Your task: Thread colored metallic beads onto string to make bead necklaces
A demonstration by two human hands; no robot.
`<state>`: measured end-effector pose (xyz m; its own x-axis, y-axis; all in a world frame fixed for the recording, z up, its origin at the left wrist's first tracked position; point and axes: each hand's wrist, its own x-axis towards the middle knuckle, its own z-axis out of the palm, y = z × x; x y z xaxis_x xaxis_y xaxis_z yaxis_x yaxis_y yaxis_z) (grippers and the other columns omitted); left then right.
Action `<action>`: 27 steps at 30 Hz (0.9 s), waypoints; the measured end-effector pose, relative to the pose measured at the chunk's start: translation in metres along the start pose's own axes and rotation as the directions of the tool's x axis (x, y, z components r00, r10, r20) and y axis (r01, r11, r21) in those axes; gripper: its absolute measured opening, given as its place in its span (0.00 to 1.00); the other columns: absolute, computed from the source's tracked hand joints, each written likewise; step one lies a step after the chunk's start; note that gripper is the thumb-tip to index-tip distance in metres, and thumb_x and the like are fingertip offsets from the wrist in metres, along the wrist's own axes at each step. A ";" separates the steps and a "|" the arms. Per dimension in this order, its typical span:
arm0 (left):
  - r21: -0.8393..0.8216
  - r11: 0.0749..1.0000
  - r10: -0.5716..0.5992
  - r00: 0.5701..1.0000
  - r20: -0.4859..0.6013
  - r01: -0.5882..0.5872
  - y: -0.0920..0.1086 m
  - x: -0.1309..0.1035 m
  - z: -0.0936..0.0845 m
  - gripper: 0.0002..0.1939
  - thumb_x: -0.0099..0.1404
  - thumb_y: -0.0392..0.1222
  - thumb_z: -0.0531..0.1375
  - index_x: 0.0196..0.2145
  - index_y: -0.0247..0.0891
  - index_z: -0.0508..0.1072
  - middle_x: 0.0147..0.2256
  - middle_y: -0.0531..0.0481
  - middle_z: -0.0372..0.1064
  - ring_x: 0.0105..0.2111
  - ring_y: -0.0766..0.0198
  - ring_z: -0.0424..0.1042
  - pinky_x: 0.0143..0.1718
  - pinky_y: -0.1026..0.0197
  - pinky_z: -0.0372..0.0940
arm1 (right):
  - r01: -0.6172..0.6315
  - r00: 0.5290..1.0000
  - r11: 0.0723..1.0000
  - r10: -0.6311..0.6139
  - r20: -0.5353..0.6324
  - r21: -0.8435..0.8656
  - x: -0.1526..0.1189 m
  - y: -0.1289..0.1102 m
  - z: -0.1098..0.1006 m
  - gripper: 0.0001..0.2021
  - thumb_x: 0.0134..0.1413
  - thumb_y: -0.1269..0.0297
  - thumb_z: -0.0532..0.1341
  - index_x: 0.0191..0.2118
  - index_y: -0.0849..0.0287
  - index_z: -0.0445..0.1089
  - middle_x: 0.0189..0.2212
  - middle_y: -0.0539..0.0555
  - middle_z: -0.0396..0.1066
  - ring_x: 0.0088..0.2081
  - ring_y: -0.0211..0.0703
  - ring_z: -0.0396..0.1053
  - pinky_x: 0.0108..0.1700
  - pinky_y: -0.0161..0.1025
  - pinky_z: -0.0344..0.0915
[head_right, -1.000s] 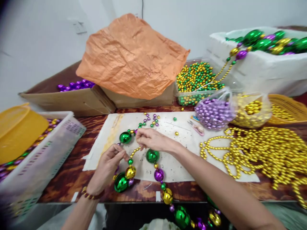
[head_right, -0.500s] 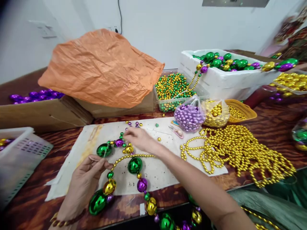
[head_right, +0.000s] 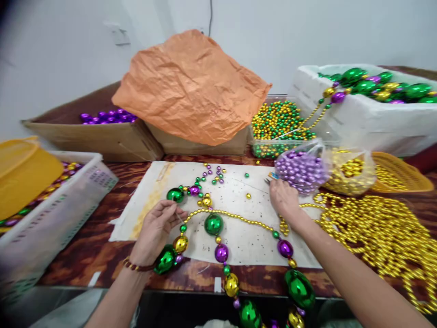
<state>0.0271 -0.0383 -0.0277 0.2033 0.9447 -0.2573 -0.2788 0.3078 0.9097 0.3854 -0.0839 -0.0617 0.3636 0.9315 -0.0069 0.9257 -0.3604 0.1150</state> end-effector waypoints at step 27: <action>-0.111 0.993 -0.042 0.999 -0.002 0.041 -0.001 0.002 -0.011 0.10 0.57 0.40 0.66 0.35 0.37 0.70 0.29 0.51 0.72 0.30 0.65 0.73 0.37 0.63 0.67 | -0.090 0.991 0.958 0.058 0.122 0.274 -0.004 -0.004 -0.004 0.20 0.55 0.46 0.56 0.44 0.59 0.65 0.42 0.59 0.72 0.41 0.52 0.71 0.39 0.41 0.61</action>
<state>0.0175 -0.0358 -0.0327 0.2124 0.9314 -0.2957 -0.3730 0.3570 0.8564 0.3796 -0.0863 -0.0584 0.4268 0.8962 -0.1210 0.8824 -0.4420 -0.1611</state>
